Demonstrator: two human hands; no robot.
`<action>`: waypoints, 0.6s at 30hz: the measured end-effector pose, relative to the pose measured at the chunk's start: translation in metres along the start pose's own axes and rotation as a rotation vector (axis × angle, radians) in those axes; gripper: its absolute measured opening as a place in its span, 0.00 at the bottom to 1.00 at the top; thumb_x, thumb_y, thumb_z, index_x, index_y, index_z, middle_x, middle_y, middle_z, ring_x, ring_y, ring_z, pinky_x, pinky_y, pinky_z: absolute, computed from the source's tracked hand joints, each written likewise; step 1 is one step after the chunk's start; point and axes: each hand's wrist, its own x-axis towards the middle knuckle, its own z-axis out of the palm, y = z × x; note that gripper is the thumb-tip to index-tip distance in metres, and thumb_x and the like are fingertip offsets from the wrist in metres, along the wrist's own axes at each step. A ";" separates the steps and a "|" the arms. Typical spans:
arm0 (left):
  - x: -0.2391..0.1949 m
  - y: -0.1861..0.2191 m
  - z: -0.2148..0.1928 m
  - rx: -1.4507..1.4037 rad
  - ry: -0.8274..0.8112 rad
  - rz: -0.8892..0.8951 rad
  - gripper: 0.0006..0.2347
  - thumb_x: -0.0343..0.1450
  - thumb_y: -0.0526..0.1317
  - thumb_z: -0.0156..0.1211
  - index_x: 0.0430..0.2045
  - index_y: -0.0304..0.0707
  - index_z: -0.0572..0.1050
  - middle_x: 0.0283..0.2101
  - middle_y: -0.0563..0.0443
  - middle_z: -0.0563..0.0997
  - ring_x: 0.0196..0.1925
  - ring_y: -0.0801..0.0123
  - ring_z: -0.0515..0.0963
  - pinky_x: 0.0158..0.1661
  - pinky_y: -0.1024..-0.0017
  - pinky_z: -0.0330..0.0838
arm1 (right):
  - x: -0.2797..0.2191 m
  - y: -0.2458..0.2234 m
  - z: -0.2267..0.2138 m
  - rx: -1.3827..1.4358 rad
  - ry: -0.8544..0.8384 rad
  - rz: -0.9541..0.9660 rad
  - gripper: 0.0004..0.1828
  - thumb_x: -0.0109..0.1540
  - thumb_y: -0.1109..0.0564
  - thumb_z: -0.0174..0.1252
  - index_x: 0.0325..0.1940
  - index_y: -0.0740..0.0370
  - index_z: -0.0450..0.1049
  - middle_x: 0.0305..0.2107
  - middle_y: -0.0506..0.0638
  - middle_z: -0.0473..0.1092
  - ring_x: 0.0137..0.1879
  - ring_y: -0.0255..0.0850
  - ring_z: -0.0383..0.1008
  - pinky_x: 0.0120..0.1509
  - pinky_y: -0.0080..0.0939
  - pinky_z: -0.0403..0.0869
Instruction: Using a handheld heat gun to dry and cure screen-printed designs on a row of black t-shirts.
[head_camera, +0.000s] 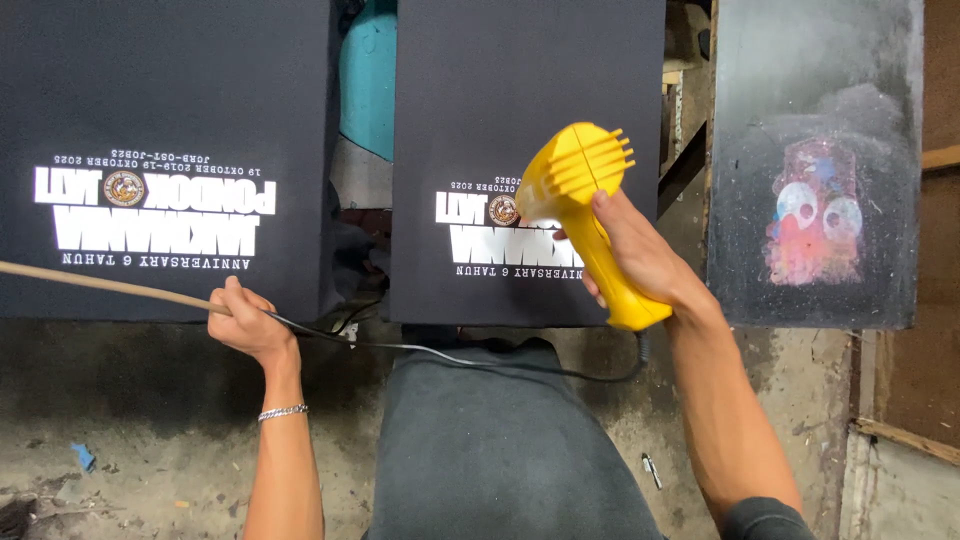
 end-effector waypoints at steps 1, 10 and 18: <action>-0.001 0.001 0.000 -0.003 0.001 0.003 0.23 0.79 0.33 0.57 0.11 0.45 0.58 0.07 0.55 0.57 0.09 0.76 0.61 0.20 0.81 0.57 | -0.003 -0.005 0.001 0.000 0.001 -0.005 0.40 0.69 0.31 0.32 0.74 0.62 0.48 0.24 0.57 0.66 0.15 0.46 0.73 0.16 0.43 0.76; 0.003 -0.020 -0.002 0.074 0.071 0.037 0.22 0.74 0.31 0.61 0.11 0.45 0.56 0.07 0.56 0.56 0.11 0.76 0.62 0.25 0.79 0.62 | -0.016 -0.008 -0.003 -0.078 -0.009 0.065 0.43 0.68 0.31 0.31 0.76 0.66 0.45 0.20 0.59 0.67 0.13 0.47 0.72 0.12 0.43 0.74; 0.004 -0.025 -0.005 -0.022 0.052 0.016 0.20 0.71 0.29 0.60 0.13 0.46 0.56 0.08 0.57 0.55 0.12 0.77 0.61 0.24 0.80 0.59 | -0.038 0.001 -0.016 -0.094 0.038 0.110 0.43 0.69 0.34 0.31 0.78 0.66 0.41 0.23 0.63 0.67 0.13 0.48 0.72 0.12 0.45 0.74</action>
